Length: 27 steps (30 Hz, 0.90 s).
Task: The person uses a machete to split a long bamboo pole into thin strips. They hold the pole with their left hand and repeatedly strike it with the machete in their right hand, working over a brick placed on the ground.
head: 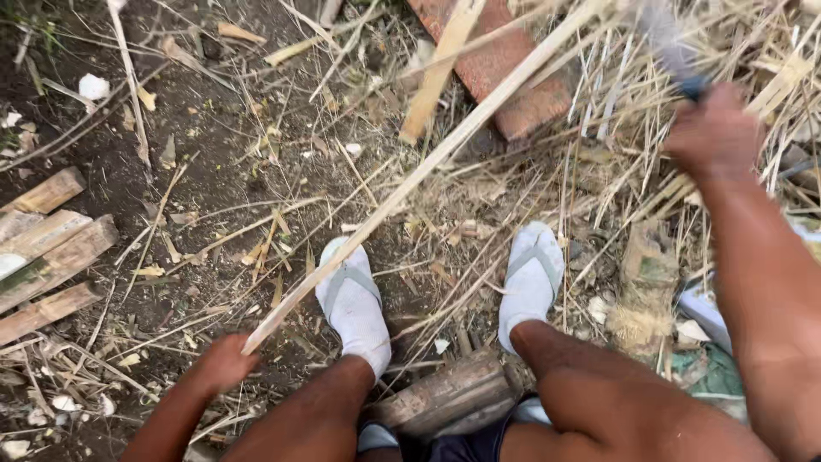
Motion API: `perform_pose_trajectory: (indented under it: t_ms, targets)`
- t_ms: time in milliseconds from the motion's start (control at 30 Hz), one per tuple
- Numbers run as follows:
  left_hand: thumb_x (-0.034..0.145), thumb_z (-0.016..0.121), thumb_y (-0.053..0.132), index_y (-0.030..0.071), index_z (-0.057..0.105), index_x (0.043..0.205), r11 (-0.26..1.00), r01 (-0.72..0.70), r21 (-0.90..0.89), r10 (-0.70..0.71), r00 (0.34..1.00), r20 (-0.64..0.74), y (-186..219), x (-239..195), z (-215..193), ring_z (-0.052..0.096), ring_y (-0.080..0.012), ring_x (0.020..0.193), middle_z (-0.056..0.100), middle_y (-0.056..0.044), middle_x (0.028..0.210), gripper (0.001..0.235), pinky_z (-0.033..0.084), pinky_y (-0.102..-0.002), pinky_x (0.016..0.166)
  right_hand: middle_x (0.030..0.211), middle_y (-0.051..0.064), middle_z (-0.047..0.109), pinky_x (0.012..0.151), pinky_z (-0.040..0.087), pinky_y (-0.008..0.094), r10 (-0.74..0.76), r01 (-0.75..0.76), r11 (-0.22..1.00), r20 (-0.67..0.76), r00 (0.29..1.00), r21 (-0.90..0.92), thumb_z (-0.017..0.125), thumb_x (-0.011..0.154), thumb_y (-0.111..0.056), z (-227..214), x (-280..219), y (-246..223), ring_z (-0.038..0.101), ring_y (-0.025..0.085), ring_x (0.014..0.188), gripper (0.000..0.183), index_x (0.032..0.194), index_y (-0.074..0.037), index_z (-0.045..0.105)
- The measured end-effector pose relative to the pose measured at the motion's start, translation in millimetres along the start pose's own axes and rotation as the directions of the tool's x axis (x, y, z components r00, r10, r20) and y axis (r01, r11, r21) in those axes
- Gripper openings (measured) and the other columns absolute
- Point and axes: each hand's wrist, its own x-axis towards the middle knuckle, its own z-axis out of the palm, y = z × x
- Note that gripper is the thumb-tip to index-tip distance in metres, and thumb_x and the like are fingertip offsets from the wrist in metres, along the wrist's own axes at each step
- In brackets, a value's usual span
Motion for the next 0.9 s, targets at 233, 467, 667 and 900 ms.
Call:
perform_pose_trajectory:
  t_ms: [233, 467, 667, 900]
  targets:
    - [0.097, 0.064, 0.039, 0.01, 0.058, 0.136, 0.958, 0.232, 0.169, -0.219, 0.971, -0.092, -36, -3, -3, 0.076, -0.0213, 0.073, 0.079, -0.01, 0.095, 0.049, 0.064, -0.038, 0.073, 0.089, 0.02, 0.067, 0.072, 0.056, 0.05, -0.389, 0.35, 0.912, -0.182, 0.903, -0.213, 0.058, 0.109, -0.045, 56, -13, 28, 0.068, 0.039, 0.074, 0.044, 0.112, -0.001, 0.056]
    - [0.097, 0.057, 0.046, 0.018, 0.046, 0.155, 0.943, 0.282, 0.179, -0.261, 0.956, -0.133, -37, -22, -13, 0.076, -0.0208, 0.071, 0.078, -0.011, 0.097, 0.065, 0.062, -0.038, 0.074, 0.084, 0.025, 0.065, 0.068, 0.052, 0.055, -0.069, 0.047, 0.995, -0.272, 0.96, -0.084, 0.056, 0.119, -0.047, 73, -1, 74, 0.067, 0.046, 0.072, 0.053, 0.113, 0.006, 0.054]
    - [0.073, 0.075, 0.068, 0.001, 0.055, 0.134, 0.983, -0.098, 0.158, 0.159, 0.883, -0.441, 115, -32, -47, 0.062, -0.0342, 0.115, 0.064, -0.019, 0.119, 0.092, 0.053, -0.051, 0.097, 0.083, 0.025, 0.065, 0.071, 0.052, 0.059, 0.038, -0.003, 0.957, -0.116, 0.993, 0.292, 0.049, 0.118, -0.043, 67, -41, 34, 0.067, 0.048, 0.073, 0.046, 0.128, 0.002, 0.052]
    - [0.084, 0.071, 0.042, -0.002, 0.061, 0.119, 0.88, -0.458, 0.13, 0.43, 0.648, -0.628, 328, -23, -92, 0.071, -0.0409, 0.096, 0.072, -0.025, 0.104, 0.056, 0.056, -0.052, 0.087, 0.094, 0.026, 0.068, 0.072, 0.052, 0.058, -0.028, 0.083, 0.989, -0.401, 0.916, 0.12, 0.056, 0.112, -0.038, 54, -40, 5, 0.067, 0.048, 0.078, 0.039, 0.122, 0.0, 0.056]
